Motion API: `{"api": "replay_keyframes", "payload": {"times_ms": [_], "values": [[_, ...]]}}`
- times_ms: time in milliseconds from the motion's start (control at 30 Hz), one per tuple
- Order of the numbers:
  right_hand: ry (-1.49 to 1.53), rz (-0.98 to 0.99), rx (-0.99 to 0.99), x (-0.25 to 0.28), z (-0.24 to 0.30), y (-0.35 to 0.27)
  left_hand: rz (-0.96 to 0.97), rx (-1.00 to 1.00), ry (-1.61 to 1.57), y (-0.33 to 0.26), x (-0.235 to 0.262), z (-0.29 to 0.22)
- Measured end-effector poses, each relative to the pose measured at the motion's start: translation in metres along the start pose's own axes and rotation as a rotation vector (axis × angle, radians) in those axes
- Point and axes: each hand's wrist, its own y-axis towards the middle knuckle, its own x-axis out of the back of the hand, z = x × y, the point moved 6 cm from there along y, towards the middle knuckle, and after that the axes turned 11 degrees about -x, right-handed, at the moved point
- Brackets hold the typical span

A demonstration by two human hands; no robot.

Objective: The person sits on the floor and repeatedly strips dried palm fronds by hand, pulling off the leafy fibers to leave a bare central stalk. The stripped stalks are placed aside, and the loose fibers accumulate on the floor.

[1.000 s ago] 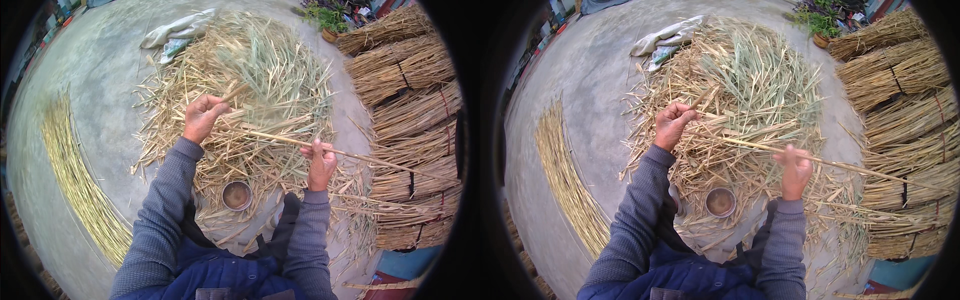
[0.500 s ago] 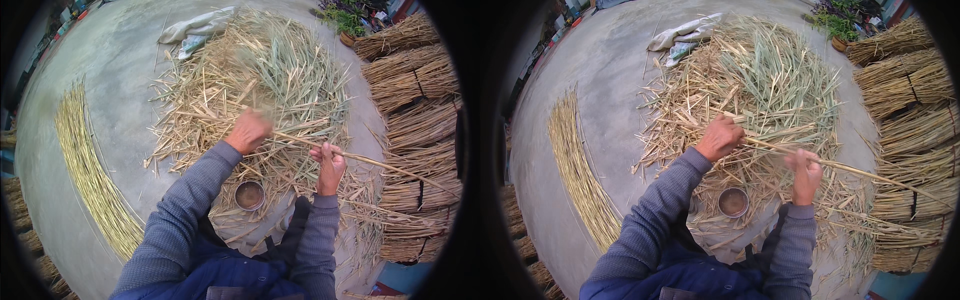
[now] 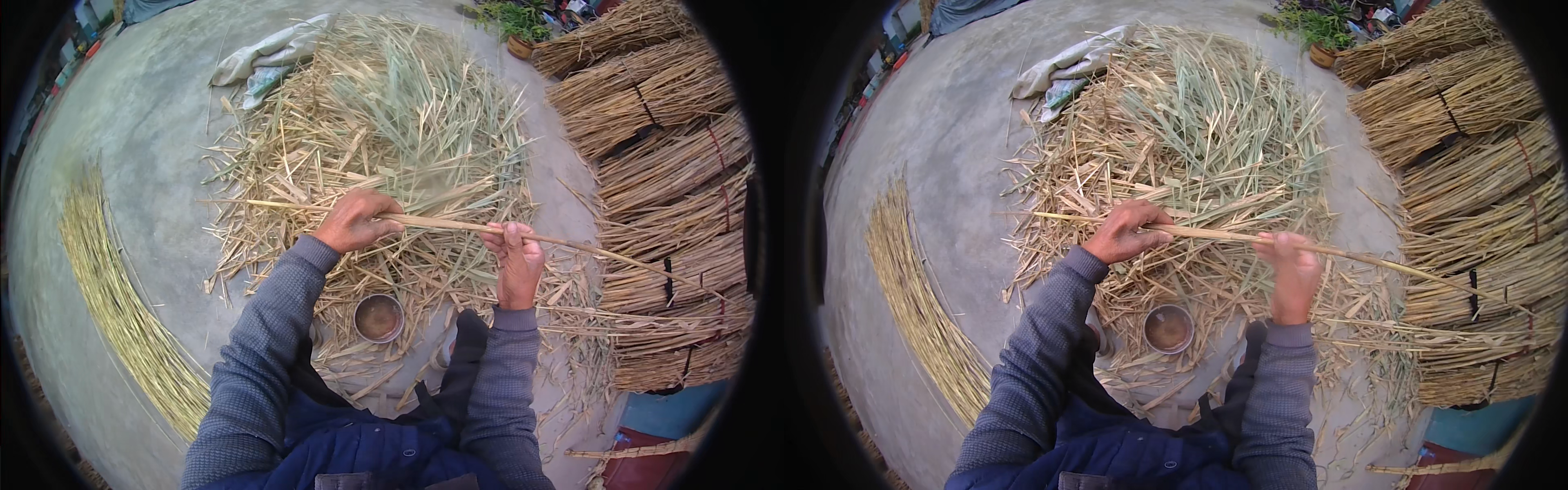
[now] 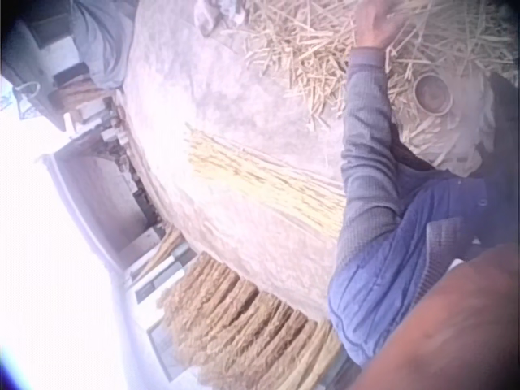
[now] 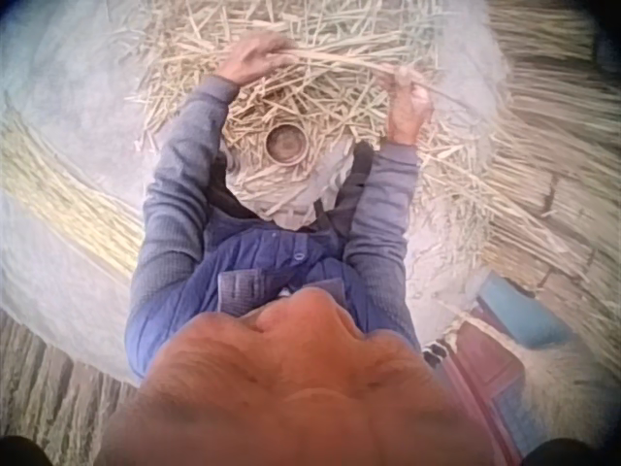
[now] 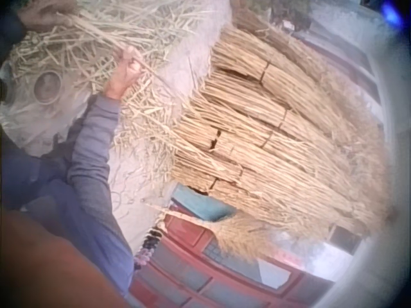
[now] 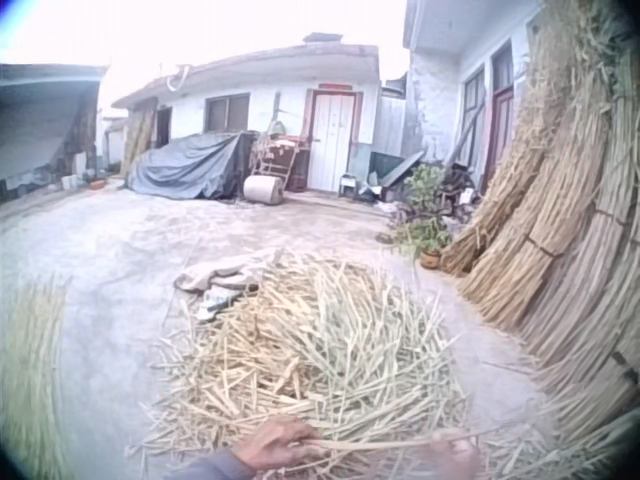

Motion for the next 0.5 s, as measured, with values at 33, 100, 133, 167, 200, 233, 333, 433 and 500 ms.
{"api": "replay_keyframes", "payload": {"times_ms": [33,100,133,167,200,233,333,433,500], "values": [[-0.003,0.001,-0.013,-0.001,0.0,-0.002,-0.031,-0.014,-0.006,0.005,-0.003,-0.003],[0.019,0.02,-0.035,-0.002,0.0,-0.004,0.001,0.139,-0.211,0.007,-0.009,0.005],[-0.005,0.015,-0.034,-0.001,0.001,-0.006,0.014,0.191,-0.314,0.006,-0.009,0.008],[-0.011,0.021,-0.033,0.0,0.002,-0.007,-0.002,0.28,-0.527,0.004,-0.01,0.015],[-0.003,0.045,-0.018,0.0,0.003,-0.007,-0.202,0.427,-0.814,0.0,-0.007,0.025],[-0.025,0.02,-0.03,0.002,0.003,-0.007,-0.345,0.44,-0.773,-0.002,0.01,0.034],[-0.056,0.002,-0.042,0.005,0.004,-0.005,-0.318,0.344,-0.124,-0.003,0.046,0.039],[-0.088,0.021,-0.072,-0.002,-0.001,-0.004,-0.189,0.157,0.626,0.002,0.051,0.012],[-0.11,0.046,-0.086,-0.014,-0.01,-0.004,-0.229,-0.018,0.665,0.009,0.034,-0.015]]}}
